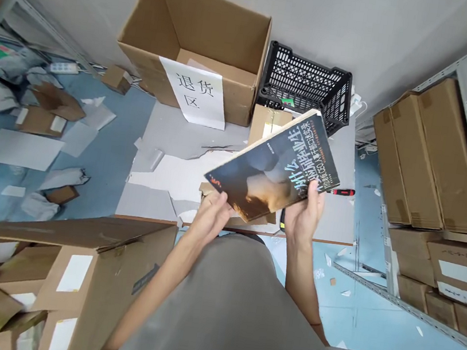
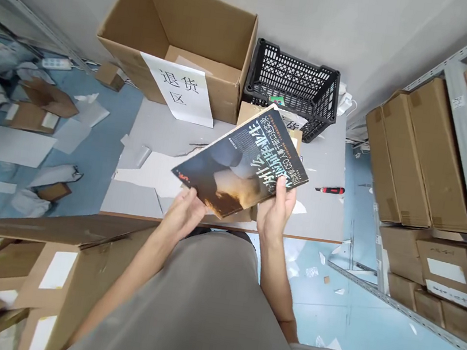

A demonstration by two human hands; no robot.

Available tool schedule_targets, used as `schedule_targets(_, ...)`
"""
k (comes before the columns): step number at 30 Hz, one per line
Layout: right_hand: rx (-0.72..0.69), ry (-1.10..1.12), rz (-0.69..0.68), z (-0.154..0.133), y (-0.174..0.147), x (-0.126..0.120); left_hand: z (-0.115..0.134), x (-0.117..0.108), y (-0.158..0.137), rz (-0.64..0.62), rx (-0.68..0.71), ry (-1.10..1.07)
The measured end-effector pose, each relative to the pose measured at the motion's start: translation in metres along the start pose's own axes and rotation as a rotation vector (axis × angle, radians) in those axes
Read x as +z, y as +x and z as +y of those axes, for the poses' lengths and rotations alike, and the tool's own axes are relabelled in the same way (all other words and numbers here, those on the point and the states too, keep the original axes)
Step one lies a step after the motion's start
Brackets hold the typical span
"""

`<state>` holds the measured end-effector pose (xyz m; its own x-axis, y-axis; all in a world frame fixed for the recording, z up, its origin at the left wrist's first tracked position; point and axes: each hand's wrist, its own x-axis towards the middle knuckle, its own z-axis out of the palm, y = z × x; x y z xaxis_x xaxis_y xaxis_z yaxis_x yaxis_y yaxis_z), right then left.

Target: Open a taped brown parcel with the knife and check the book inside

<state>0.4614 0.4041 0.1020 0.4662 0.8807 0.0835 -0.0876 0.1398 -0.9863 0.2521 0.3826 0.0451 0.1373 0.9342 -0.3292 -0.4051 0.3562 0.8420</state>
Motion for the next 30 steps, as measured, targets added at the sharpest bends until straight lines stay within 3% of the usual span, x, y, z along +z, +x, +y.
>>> schedule_targets(3,0.103,-0.057,-0.167,0.003,0.000,-0.018,0.019,-0.009,0.023,0.175,0.136,0.003)
schedule_targets(6,-0.017,-0.273,-0.183,-0.010,0.008,-0.040,0.059,-0.031,0.037,0.199,0.312,0.145)
schedule_targets(9,-0.216,-0.495,-0.230,-0.027,0.015,-0.042,0.107,-0.036,0.040,0.089,0.367,0.390)
schedule_targets(13,-0.102,-0.569,-0.582,-0.024,0.013,-0.016,0.158,-0.014,0.041,-0.124,0.454,0.625)
schedule_targets(15,-0.043,-0.514,-0.565,-0.008,0.008,-0.002,0.168,-0.009,0.046,-0.103,0.576,0.696)
schedule_targets(17,-0.018,-0.426,-0.435,0.010,0.002,0.009,0.164,-0.014,0.052,0.012,0.693,0.700)
schedule_targets(19,0.014,-0.336,-0.300,0.026,-0.004,0.015,0.143,-0.025,0.056,0.085,0.688,0.615)
schedule_targets(24,0.129,-0.189,-0.164,0.047,-0.010,0.023,0.060,-0.040,0.044,-0.139,0.138,0.246)
schedule_targets(27,0.150,-0.177,-0.185,0.051,-0.009,0.025,0.033,-0.036,0.032,-0.149,0.001,0.087)
schedule_targets(30,0.160,-0.204,-0.217,0.052,-0.007,0.029,0.032,-0.033,0.030,-0.105,-0.038,0.037)
